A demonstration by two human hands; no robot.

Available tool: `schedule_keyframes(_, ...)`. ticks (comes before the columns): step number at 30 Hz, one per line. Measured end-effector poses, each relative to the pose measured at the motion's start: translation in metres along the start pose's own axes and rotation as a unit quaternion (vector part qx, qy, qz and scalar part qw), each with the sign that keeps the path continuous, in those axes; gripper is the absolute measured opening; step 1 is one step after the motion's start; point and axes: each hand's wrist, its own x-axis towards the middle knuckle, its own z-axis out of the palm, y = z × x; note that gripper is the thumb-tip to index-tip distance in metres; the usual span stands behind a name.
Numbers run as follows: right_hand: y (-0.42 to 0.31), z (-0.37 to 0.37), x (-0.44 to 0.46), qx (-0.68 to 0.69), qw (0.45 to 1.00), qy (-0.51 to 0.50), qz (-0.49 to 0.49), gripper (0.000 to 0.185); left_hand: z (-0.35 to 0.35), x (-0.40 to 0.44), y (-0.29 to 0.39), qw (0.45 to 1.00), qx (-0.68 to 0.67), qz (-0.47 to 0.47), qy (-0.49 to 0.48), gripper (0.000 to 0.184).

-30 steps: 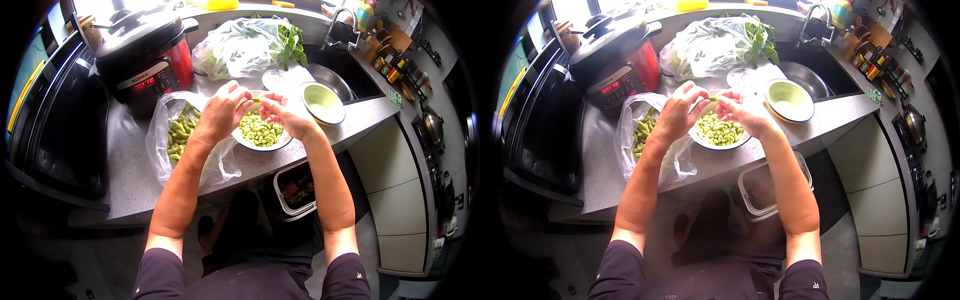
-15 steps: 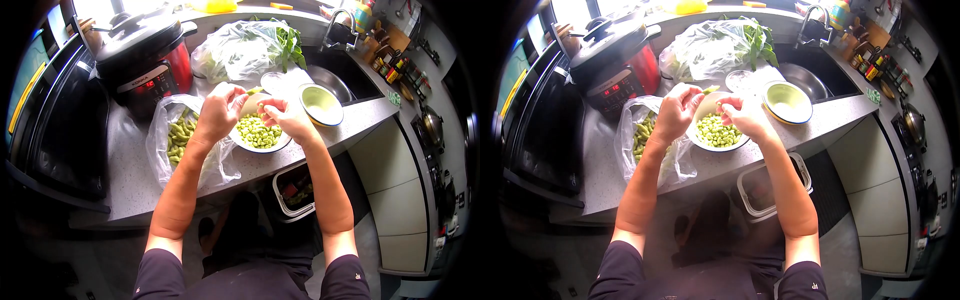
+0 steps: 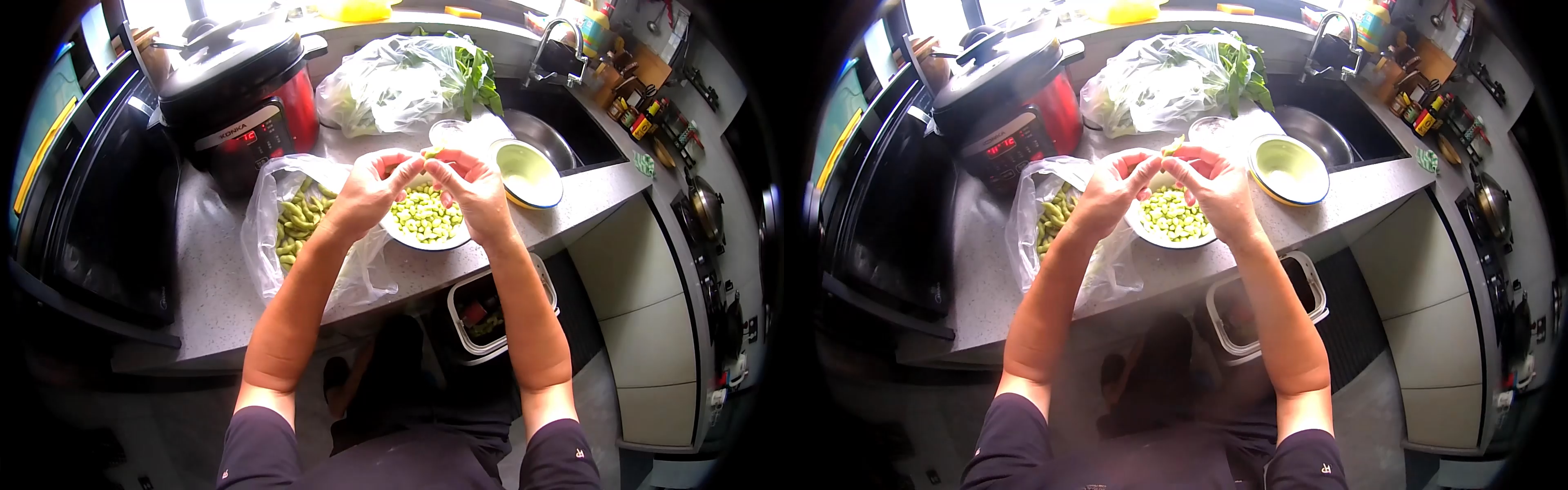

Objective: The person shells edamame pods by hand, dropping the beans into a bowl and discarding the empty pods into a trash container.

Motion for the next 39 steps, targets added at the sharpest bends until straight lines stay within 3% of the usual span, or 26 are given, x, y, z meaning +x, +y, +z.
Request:
schedule_keyframes(5, 0.004, 0.002, -0.001, 0.096, 0.995, -0.007, 0.025, 0.023, 0.0, -0.001, -0.005, 0.997, -0.058, -0.032, -0.033, 0.033)
schedule_keyframes(14, -0.004, 0.006, -0.008, 0.03, 0.999, 0.037, -0.016, 0.011, 0.01, -0.003, 0.003, 0.999, 0.022, 0.01, -0.025, 0.027)
schedule_keyframes(20, -0.004, 0.006, -0.009, 0.045, 0.998, 0.027, -0.017, 0.011, 0.003, -0.003, 0.003, 0.998, 0.004, 0.019, -0.064, 0.033)
schedule_keyframes(23, -0.005, 0.002, -0.009, -0.023, 0.999, 0.024, -0.022, 0.013, -0.002, -0.002, 0.002, 0.996, -0.053, -0.02, -0.072, 0.033)
schedule_keyframes(26, -0.002, 0.004, -0.008, -0.14, 0.987, 0.018, -0.074, 0.013, 0.003, -0.005, 0.01, 0.997, 0.045, -0.052, -0.044, 0.036)
schedule_keyframes(32, 0.003, 0.001, -0.008, -0.181, 0.981, 0.01, -0.064, 0.017, 0.001, -0.007, 0.003, 0.997, 0.038, -0.062, -0.031, 0.031)
schedule_keyframes(35, 0.003, 0.003, -0.012, -0.245, 0.968, 0.018, -0.058, 0.02, 0.002, -0.006, 0.007, 0.994, 0.095, -0.036, -0.042, 0.03)
schedule_keyframes(39, 0.002, 0.006, -0.013, -0.191, 0.981, 0.023, -0.026, 0.017, -0.001, 0.0, -0.012, 0.981, 0.189, 0.029, -0.033, 0.028)
